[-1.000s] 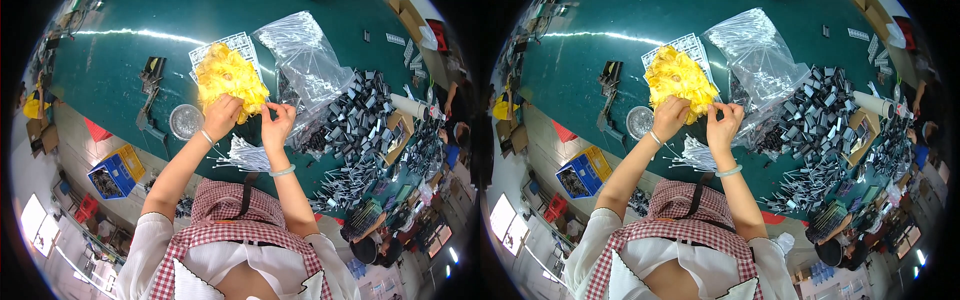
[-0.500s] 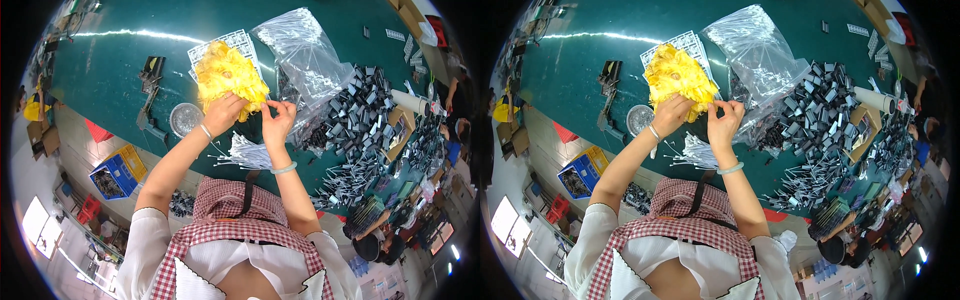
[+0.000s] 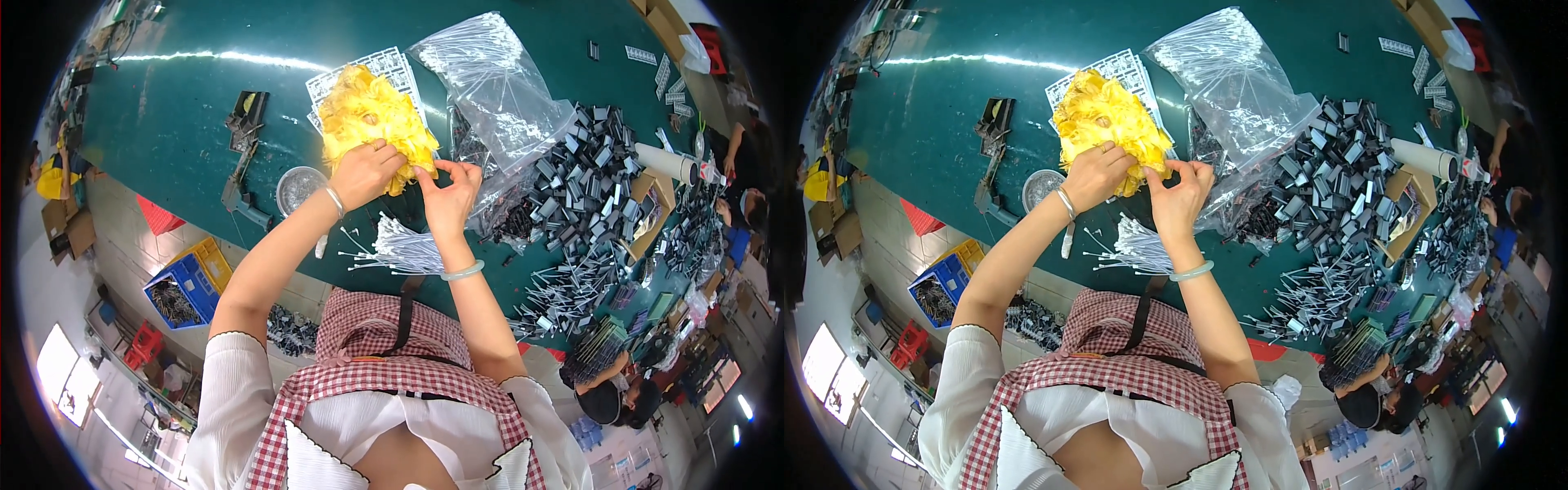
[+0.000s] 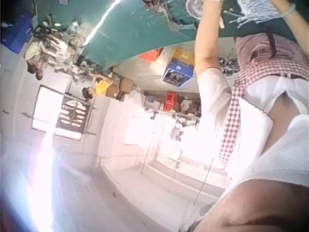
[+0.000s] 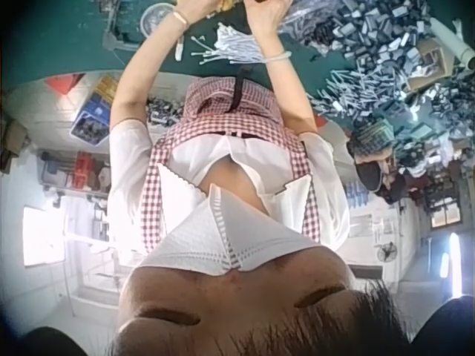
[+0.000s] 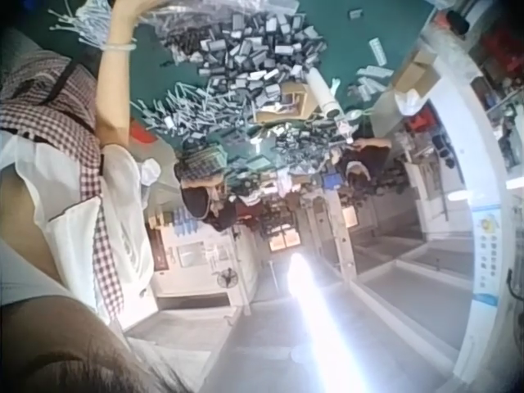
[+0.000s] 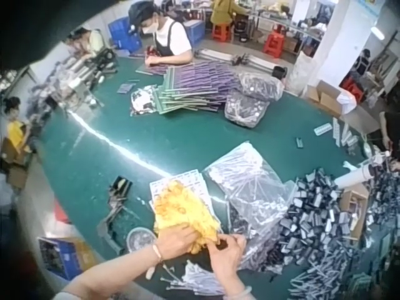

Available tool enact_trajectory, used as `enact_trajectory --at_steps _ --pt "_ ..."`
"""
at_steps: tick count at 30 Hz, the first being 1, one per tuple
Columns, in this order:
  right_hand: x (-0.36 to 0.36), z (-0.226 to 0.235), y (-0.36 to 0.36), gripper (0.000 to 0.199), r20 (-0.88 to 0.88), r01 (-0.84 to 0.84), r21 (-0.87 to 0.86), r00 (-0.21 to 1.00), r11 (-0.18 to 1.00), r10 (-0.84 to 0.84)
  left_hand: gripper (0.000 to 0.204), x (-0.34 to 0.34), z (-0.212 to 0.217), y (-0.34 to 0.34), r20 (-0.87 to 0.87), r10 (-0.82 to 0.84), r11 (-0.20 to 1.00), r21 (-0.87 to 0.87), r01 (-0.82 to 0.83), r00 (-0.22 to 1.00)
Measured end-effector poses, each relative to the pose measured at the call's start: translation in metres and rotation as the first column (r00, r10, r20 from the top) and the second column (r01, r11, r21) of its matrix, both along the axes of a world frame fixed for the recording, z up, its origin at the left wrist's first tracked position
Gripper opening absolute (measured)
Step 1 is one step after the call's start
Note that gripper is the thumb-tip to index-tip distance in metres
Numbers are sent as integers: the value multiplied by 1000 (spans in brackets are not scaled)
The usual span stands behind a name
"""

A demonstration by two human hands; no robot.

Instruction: The person assembles small metal inserts into yellow plastic housings by hand, creating assembled components.

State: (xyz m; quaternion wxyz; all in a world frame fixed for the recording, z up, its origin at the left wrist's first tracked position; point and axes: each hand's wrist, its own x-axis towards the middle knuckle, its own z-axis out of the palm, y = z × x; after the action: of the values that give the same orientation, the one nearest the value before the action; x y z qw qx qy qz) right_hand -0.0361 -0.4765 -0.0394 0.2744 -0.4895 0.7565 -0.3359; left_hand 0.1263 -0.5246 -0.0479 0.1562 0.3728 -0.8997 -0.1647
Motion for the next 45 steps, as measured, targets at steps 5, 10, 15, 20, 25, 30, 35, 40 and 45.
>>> enact_trajectory --at_steps 5,10,15,20,25,30,35,40,45 --pt "7 3 -1 40 -51 -7 -9 999 1000 7 30 4 -5 5 -99 59 998 0 -59 993" --pt "9 2 -1 43 -86 -16 1 996 1000 16 29 9 -4 1 -153 95 993 87 -83 984" --pt "7 1 0 44 -71 -10 7 997 1000 11 25 11 -6 1 -213 189 972 179 -152 959" --pt "7 2 -1 44 -65 0 21 998 1000 1 22 9 -3 8 -268 300 941 241 -238 916" --pt "6 1 -2 44 -54 5 27 999 1000 -4 23 5 -4 12 -263 487 840 402 -364 833" --pt "7 -1 -4 44 -38 6 22 999 1000 -5 23 7 -4 9 -234 507 816 440 -375 829" --pt "7 -2 -4 44 -41 8 14 999 1000 -8 24 6 -2 3 -160 268 954 183 -238 950" --pt "7 -3 -2 43 -47 12 1 999 1000 -12 25 1 -1 3 21 193 981 17 -193 981" --pt "6 -4 0 43 -50 20 8 999 1000 -20 25 0 -2 6 -103 325 943 111 -314 940"
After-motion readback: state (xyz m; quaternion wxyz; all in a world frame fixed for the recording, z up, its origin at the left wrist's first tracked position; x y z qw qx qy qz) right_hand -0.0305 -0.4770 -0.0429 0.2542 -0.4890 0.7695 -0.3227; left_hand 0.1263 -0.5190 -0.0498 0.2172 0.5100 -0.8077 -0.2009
